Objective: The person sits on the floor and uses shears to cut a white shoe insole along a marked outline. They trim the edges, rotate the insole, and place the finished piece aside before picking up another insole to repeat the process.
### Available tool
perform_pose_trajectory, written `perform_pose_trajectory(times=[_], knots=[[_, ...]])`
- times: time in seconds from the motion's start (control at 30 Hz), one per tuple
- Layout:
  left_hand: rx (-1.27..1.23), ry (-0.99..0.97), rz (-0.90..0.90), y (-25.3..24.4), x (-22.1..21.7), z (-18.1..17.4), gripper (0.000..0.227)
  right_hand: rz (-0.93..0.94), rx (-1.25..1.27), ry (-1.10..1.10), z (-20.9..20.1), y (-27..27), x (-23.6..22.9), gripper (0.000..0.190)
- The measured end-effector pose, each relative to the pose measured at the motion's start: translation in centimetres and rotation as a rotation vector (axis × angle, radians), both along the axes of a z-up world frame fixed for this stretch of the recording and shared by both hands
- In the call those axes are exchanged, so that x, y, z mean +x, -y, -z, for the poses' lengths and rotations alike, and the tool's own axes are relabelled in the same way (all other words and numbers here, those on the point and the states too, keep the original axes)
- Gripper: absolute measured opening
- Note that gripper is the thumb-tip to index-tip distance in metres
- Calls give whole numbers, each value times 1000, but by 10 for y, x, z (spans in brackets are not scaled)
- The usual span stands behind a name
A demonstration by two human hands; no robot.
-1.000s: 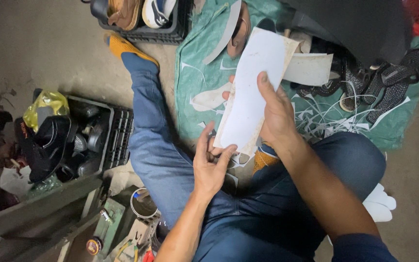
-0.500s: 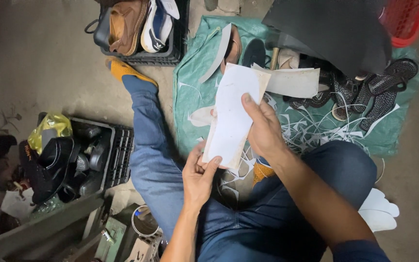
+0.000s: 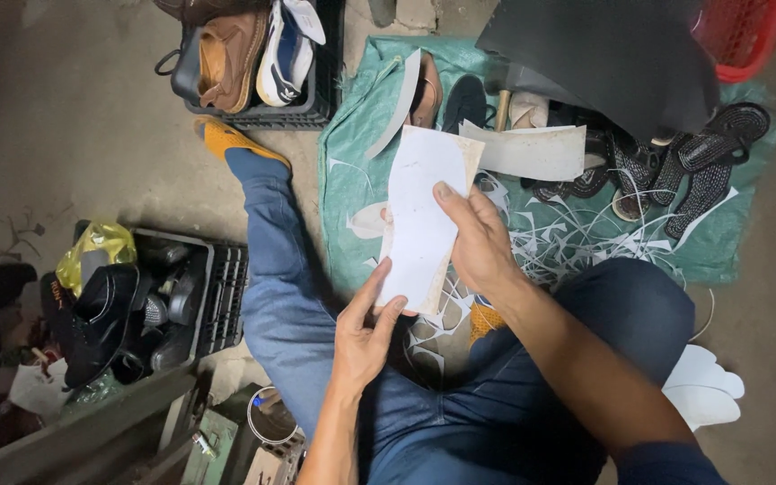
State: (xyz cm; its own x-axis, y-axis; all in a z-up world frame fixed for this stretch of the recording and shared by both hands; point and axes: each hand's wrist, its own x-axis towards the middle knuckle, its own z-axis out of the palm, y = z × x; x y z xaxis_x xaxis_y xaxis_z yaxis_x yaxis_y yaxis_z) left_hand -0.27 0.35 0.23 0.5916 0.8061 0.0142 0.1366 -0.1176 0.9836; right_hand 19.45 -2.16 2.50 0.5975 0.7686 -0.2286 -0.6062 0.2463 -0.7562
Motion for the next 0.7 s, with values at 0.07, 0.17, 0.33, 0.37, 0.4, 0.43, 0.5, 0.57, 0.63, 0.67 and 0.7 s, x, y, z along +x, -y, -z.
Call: perform_pose_trajectory(times=[0.07,0.17,0.33,0.37,0.4,0.43,0.5,0.57,0.63,0.67,0.7], knots=[[7,-2,7,-1,0,1,54,-5,3,2,-2,0,1,26],[14,-1,25,-3,-1,1,53,-8,10,-3,-23,0,-4,27],[36,-24,42,-3,1,-9,52,-12,17,-38,-29,1,-3,27],[71,-19,48,-3,1,-10,51,-15,13,-43,-23,1,0,28],[106,-15,54,-3,1,-11,51,-17,9,-48,-17,0,1,28],[106,-15,49,-2,2,-13,51,-22,9,-48,-20,1,0,28],[119,0,57,-1,3,-17,49,-7,26,-86,-25,1,-1,29],[135,-5,57,-2,1,-12,49,-39,26,-83,-49,2,-4,27],[152,-10,59,-2,-1,-12,49,-70,27,-80,-58,2,-7,26],[146,-7,65,-3,-1,-14,49,-40,44,-125,-55,2,-7,27],[141,-5,72,-3,-1,-16,48,-9,62,-169,-51,2,-7,28]])
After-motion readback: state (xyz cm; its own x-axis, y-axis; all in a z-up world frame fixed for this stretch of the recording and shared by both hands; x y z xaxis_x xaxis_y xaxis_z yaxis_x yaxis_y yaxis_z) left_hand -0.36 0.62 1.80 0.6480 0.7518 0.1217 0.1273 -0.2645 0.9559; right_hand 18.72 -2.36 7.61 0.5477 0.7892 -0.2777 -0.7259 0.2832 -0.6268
